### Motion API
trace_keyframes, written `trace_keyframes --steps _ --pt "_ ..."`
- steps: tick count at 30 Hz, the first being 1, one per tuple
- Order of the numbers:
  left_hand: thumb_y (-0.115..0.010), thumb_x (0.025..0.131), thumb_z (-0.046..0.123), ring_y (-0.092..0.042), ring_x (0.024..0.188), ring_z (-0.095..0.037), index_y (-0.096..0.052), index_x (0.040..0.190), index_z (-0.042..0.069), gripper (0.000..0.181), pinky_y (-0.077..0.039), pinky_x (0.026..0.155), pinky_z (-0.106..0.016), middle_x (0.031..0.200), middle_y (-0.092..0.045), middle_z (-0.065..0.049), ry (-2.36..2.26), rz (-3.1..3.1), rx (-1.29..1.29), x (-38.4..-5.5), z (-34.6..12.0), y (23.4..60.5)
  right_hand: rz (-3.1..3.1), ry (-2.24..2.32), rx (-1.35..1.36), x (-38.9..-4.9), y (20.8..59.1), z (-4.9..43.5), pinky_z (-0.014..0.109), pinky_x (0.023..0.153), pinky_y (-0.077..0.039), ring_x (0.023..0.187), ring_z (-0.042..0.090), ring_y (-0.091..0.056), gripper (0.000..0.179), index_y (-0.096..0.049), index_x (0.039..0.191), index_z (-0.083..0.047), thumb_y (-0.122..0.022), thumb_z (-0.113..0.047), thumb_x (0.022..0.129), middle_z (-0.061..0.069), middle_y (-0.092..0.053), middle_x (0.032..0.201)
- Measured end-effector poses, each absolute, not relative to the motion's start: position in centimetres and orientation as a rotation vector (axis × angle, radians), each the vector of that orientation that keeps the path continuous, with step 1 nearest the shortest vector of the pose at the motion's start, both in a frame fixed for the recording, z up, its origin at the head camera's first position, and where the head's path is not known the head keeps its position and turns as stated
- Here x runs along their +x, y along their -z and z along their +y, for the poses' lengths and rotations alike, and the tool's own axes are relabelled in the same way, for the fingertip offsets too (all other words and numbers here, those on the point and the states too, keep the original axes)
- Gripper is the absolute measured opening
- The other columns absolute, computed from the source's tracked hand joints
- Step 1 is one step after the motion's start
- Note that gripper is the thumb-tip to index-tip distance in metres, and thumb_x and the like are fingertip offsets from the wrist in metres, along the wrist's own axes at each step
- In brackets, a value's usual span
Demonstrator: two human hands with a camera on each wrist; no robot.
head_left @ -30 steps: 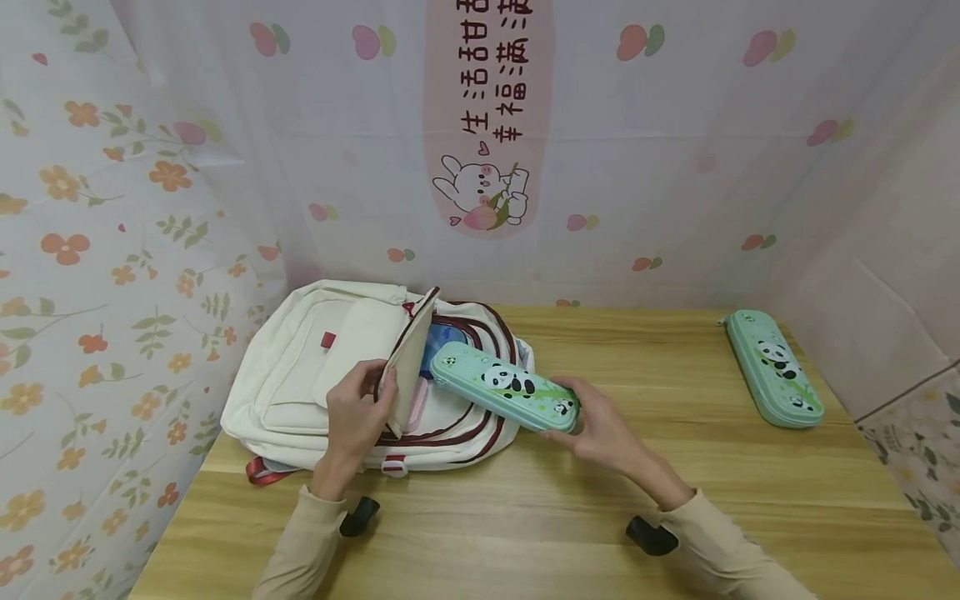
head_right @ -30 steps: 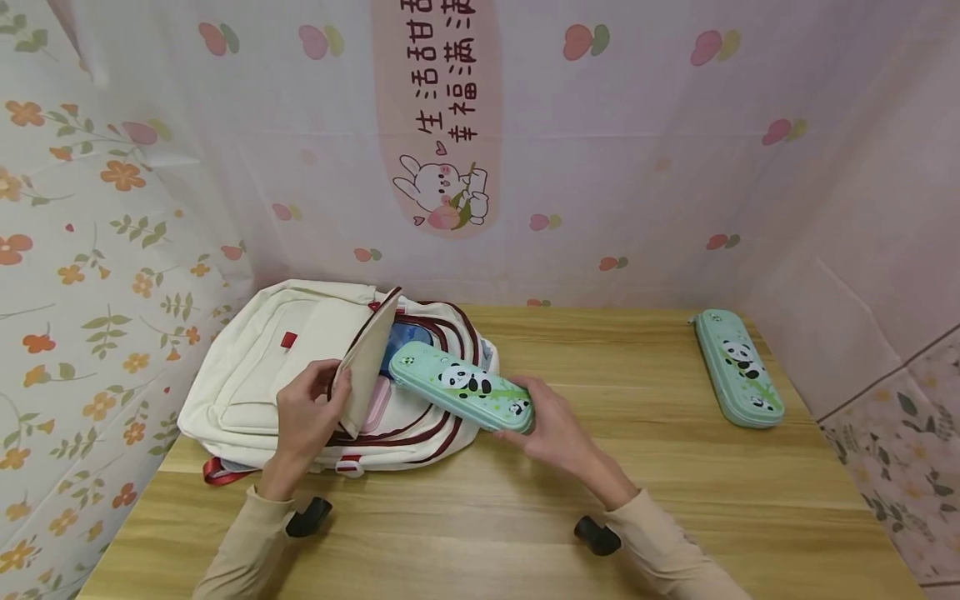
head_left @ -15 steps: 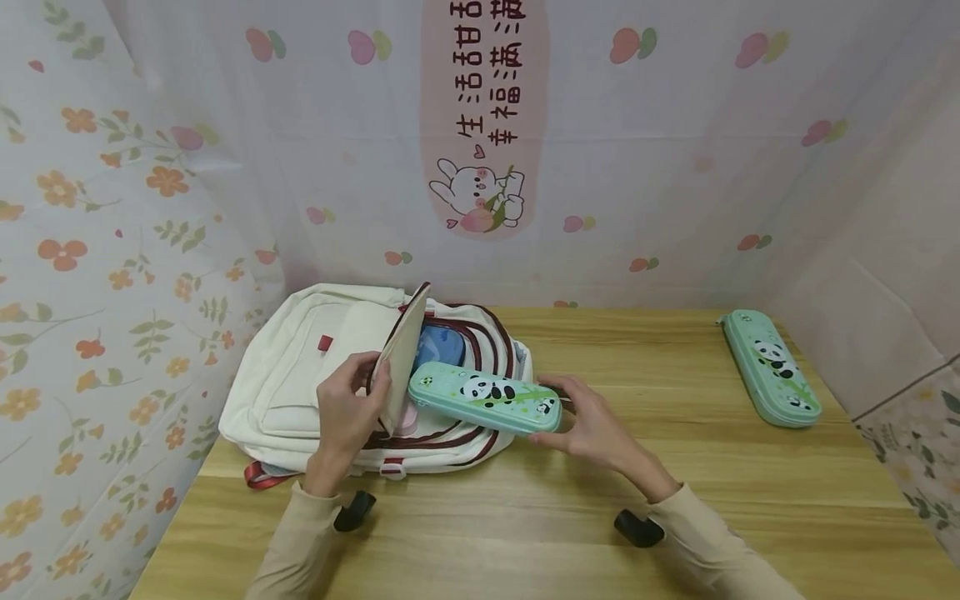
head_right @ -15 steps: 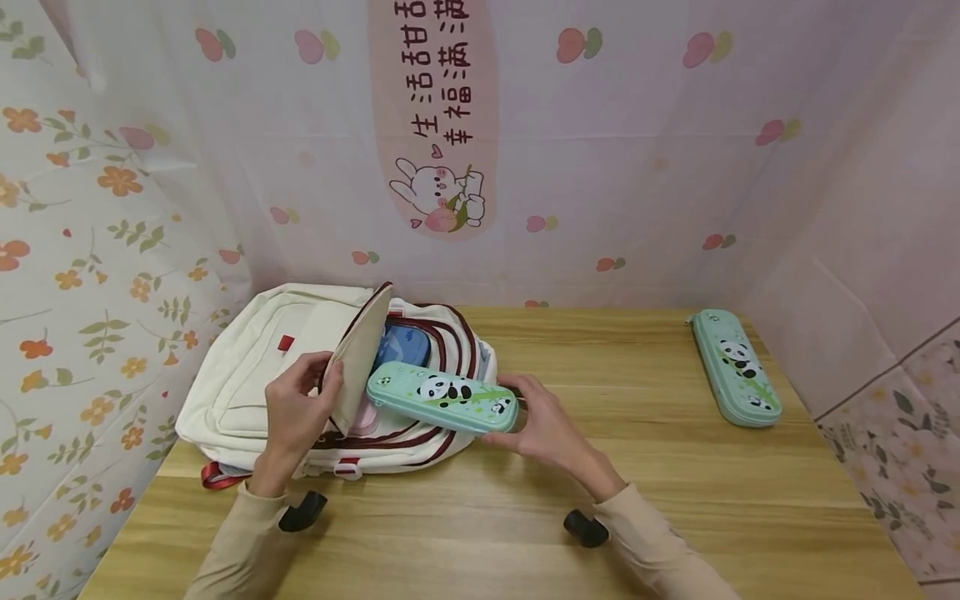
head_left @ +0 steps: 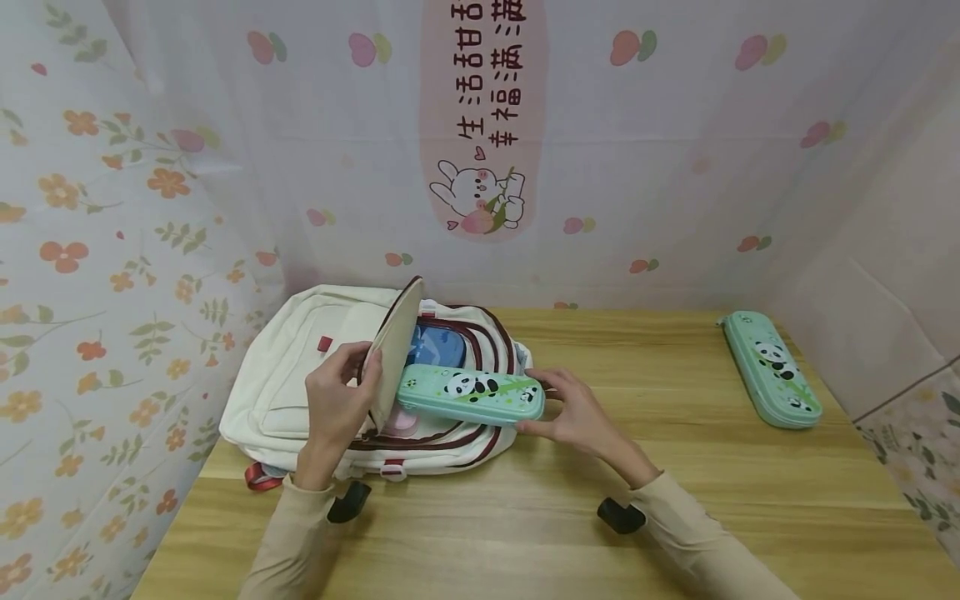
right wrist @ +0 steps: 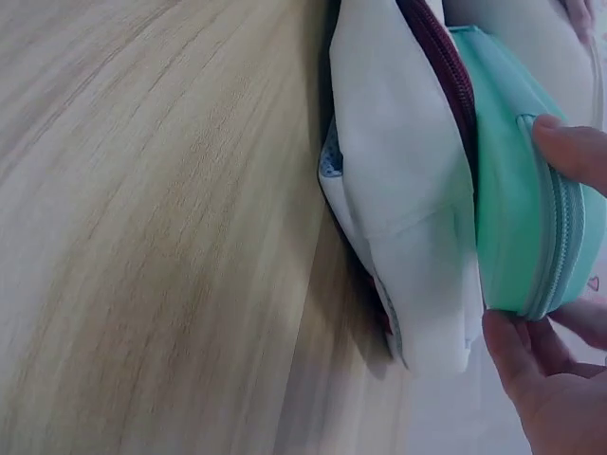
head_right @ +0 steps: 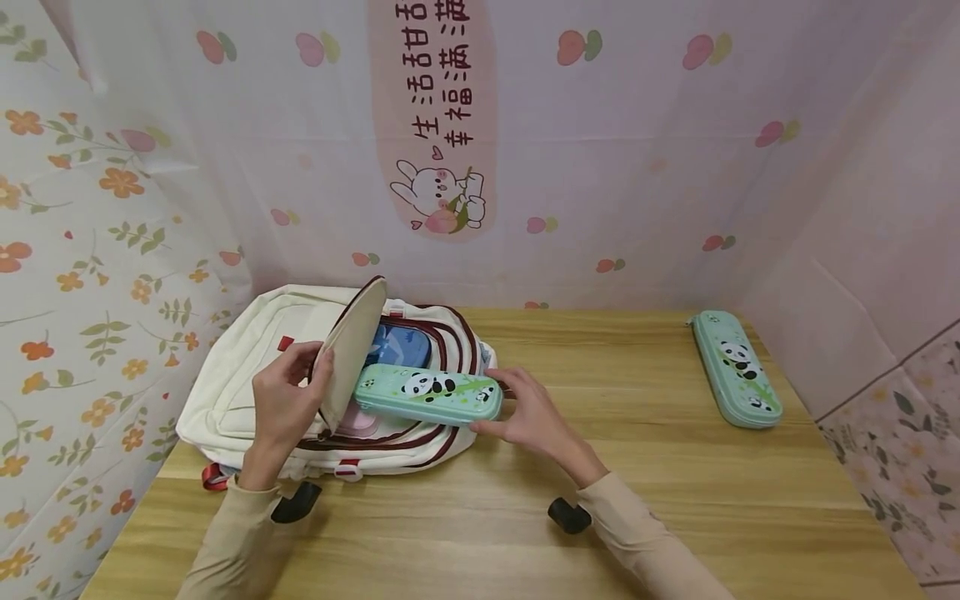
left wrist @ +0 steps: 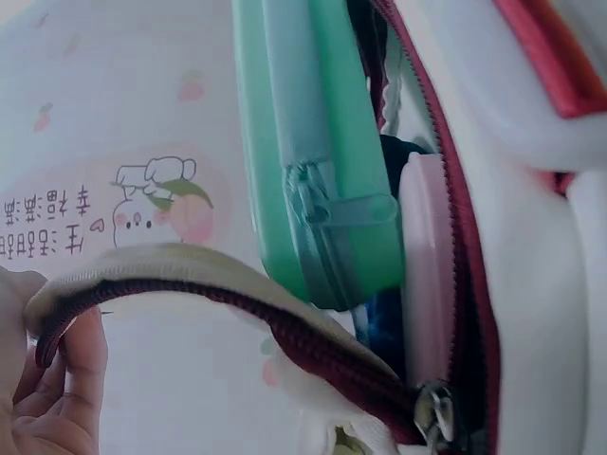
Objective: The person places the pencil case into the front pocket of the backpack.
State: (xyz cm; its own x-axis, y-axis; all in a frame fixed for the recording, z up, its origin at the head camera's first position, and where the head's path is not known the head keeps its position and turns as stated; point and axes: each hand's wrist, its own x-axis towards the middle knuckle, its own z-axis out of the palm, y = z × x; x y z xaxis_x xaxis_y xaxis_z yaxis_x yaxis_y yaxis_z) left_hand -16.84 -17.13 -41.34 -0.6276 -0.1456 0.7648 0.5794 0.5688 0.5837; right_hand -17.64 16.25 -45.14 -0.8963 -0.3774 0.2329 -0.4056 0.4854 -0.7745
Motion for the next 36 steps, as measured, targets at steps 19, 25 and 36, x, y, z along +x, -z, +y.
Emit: trace_keyframes --steps 19,25,36 --pt "-0.074 0.086 -0.005 -0.057 0.065 -0.004 -0.073 0.098 -0.005 0.012 -0.046 0.065 -0.006 0.077 -0.073 -0.015 1.243 -1.970 -0.306 -16.7 -15.5 41.0 -2.641 -1.460 0.676 -18.6 44.9 13.7 0.053 0.091 -0.057 0.109 0.038 -0.069 0.077 -0.061 0.133 0.004 -0.094 -0.023 0.069 0.021 -0.065 0.131" --pt "-0.073 0.086 -0.004 -0.057 0.064 -0.004 -0.074 0.098 -0.004 0.012 -0.046 0.064 -0.007 0.077 -0.073 -0.014 1.248 -1.968 -0.305 -16.6 -15.1 41.0 -2.656 -1.418 0.711 -18.6 44.7 12.6 0.046 0.091 -0.058 0.108 0.035 -0.069 0.075 -0.061 0.132 0.005 -0.094 -0.021 0.070 0.020 -0.066 0.127" --pt "-0.070 0.090 -0.001 -0.060 0.064 -0.007 -0.073 0.100 -0.004 0.011 -0.048 0.064 -0.008 0.082 -0.074 -0.015 1.255 -1.981 -0.328 -16.7 -15.1 41.3 -2.723 -1.313 0.953 -19.3 44.2 9.6 0.039 0.087 -0.060 0.102 0.030 -0.072 0.069 -0.059 0.134 0.007 -0.088 -0.019 0.076 0.021 -0.066 0.127"
